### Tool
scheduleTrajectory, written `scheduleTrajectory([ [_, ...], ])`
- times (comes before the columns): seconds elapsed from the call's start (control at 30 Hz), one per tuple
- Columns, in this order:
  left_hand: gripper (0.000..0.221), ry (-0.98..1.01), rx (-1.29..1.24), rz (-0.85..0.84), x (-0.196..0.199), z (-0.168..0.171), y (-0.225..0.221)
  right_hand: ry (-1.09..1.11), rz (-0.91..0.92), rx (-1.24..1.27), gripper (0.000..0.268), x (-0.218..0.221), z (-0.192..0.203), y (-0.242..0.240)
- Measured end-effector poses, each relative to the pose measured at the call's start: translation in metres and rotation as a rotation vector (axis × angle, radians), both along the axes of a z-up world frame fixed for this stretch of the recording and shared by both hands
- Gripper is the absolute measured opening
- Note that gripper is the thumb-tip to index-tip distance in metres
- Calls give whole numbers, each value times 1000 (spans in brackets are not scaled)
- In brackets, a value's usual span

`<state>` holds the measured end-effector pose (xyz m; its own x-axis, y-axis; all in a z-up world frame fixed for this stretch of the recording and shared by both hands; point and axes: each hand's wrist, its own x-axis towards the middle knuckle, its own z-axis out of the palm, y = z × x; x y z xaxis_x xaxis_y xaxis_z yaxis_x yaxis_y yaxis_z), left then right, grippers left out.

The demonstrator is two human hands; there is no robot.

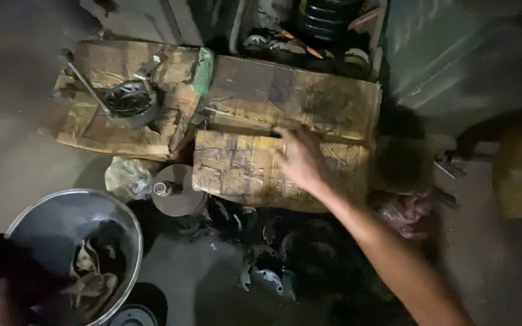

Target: Organizing and inspecting various motorcycle clutch and brake parts on the floor and in lockers.

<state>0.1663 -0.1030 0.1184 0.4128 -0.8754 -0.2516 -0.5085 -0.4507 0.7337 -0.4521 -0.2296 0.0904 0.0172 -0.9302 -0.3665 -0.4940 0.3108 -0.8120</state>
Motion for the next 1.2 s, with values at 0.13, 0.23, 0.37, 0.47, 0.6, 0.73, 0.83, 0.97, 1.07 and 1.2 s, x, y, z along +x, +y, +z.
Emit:
scheduleTrajectory([
  [0.13, 106, -488, 21, -193, 19, -95, 21, 413, 187, -472, 49, -43, -66, -22],
  [0.23, 113, -713, 113, -182, -23, -82, 14, 435, 227, -355, 49, -36, -33, -19],
  [0.37, 80, -571, -208, -147, -160, 24, -4, 419, 174, -68, 60, -40, -13, 9],
  [0.47, 46, -323, -580, -275, -256, 83, -21, 569, 282, -89, 48, -14, 62, 83],
  [0.6, 84, -104, -401, -381, -324, 26, -45, 679, 611, -11, 54, 17, 77, 161],
  [0.73, 74, -650, 83, -982, -397, -74, -86, 478, 803, 421, 64, 35, 46, 174],
  [0.83, 73, -942, 234, -1078, -418, -127, -101, 417, 840, 468, 71, 33, 8, 186],
  [0.97, 62, -1069, 173, -1042, -423, -117, -116, 439, 775, 370, 70, 36, -28, 192],
  [1.07, 60, -1090, 105, -1138, -423, -115, -125, 400, 665, 406, 70, 30, -25, 187],
  [1.2, 69, -1147, -233, -1003, -404, -131, -125, 367, 608, 410, 68, 28, 21, 159],
])
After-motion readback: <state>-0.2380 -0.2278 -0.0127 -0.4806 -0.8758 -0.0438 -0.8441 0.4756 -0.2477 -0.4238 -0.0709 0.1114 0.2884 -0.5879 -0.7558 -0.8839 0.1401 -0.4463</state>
